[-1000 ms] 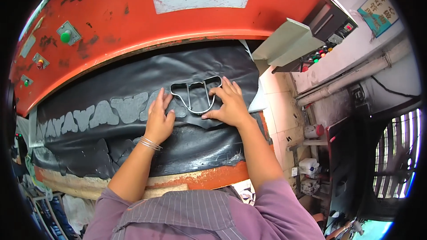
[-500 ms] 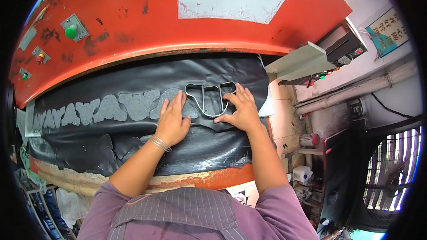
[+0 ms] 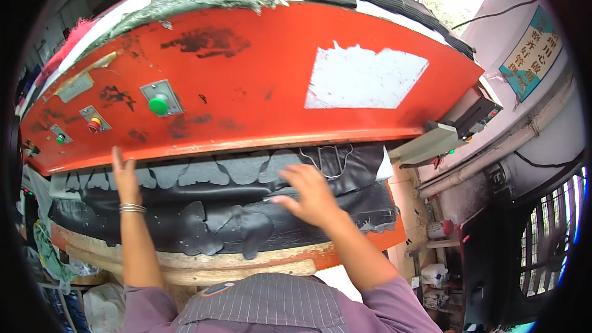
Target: Use a die-cutting machine and scissors to cut shapes from a sheet of black leather.
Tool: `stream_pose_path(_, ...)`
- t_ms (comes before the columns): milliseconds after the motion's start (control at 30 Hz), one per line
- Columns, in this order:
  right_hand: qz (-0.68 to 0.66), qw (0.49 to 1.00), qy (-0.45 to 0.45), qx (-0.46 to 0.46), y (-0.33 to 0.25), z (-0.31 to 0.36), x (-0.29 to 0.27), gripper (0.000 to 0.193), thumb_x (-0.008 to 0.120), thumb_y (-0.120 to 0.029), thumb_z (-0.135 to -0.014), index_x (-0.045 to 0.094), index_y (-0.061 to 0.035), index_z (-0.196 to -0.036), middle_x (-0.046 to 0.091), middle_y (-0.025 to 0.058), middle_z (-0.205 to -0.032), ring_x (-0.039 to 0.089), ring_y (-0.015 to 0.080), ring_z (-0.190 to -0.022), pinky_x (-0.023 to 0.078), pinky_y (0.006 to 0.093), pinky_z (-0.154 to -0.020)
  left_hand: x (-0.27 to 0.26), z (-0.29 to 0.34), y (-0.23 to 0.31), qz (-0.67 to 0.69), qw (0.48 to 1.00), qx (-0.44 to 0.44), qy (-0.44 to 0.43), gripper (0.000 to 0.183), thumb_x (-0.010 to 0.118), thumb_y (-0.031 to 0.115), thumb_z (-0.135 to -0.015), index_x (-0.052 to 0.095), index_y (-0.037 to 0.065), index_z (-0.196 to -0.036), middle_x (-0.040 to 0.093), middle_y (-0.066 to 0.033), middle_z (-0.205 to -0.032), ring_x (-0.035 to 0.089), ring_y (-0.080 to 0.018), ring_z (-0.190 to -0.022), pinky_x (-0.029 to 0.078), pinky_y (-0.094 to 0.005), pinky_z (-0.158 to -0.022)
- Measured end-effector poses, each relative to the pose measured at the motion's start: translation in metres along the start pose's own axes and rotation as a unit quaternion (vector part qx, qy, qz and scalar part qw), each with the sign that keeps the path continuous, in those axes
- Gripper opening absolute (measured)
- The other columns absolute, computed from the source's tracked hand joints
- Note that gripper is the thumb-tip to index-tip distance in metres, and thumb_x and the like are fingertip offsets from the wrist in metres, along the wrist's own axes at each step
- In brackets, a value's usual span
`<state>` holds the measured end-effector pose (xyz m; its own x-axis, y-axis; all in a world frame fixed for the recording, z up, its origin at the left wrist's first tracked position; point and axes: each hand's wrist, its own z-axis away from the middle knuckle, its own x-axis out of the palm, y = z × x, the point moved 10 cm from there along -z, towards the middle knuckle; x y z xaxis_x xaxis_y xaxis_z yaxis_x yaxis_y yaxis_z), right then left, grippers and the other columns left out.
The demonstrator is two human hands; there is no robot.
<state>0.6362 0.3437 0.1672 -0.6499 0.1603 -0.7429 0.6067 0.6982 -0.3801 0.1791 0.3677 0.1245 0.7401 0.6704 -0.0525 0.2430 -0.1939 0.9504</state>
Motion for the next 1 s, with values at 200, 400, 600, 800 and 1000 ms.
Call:
stream_pose_path(200,-0.097,0.984,0.097,-0.109,-0.109,-0.155,0.042,0.053,0.073,-0.038,-0.078,0.057,-0.0047,-0.115,0.065,0.0126,-0.097,0.064,0.0296,-0.085,0.052,0.0377,-0.073,-0.179,-0.159,-0.020,-0.149,0.950,0.085,0.260,0.074,0.058,0.025,-0.090,0.021,-0.003,-0.147,0.024,-0.0207,-0.154,0.025,-0.0304,-0.142,0.019,-0.0357,-0.115)
stream_pose_path(400,-0.085,0.987,0.133,-0.042,-0.126,-0.225,0.071,0.031,0.068,-0.024,-0.083,0.047,-0.0072,-0.100,0.066,0.0095,-0.076,0.064,0.0327,-0.063,0.048,0.0428,-0.047,-0.274,-0.225,-0.008,-0.268,0.943,0.131,0.148,0.050,0.049,0.017,-0.091,0.043,-0.002,-0.138,0.033,-0.0187,-0.150,0.026,-0.0305,-0.141,0.023,-0.0352,-0.112)
stream_pose_path(600,-0.095,0.990,-0.098,-0.031,-0.106,-0.136,0.100,0.041,0.066,-0.037,-0.084,0.050,-0.0058,-0.105,0.063,0.0171,-0.085,0.064,0.0382,-0.075,0.049,0.0491,-0.063,-0.125,-0.067,0.018,-0.136,0.985,0.050,-0.096,0.035,0.053,0.013,-0.091,0.058,-0.003,-0.122,0.062,-0.0122,-0.117,0.058,-0.0220,-0.108,0.044,-0.0326,-0.093)
stream_pose_path(800,-0.038,0.939,-0.338,-0.053,-0.095,0.002,0.111,0.043,0.072,-0.035,-0.074,0.059,-0.0019,-0.097,0.062,0.0138,-0.095,0.060,0.0318,-0.094,0.048,0.0418,-0.080,0.062,0.171,0.033,-0.165,0.904,0.014,-0.395,0.013,0.065,0.012,-0.082,0.071,0.003,-0.088,0.069,-0.0112,-0.084,0.066,-0.0224,-0.078,0.051,-0.0336,-0.072)
stream_pose_path(1000,0.018,0.974,-0.224,0.008,-0.063,0.046,0.110,0.027,0.066,-0.017,-0.068,0.061,-0.0007,-0.089,0.060,0.0124,-0.091,0.059,0.0284,-0.090,0.051,0.0364,-0.076,0.125,0.227,0.065,-0.284,0.851,0.161,-0.411,0.014,0.067,0.015,-0.077,0.072,0.005,-0.085,0.068,-0.0122,-0.081,0.063,-0.0301,-0.077,0.050,-0.0366,-0.071)
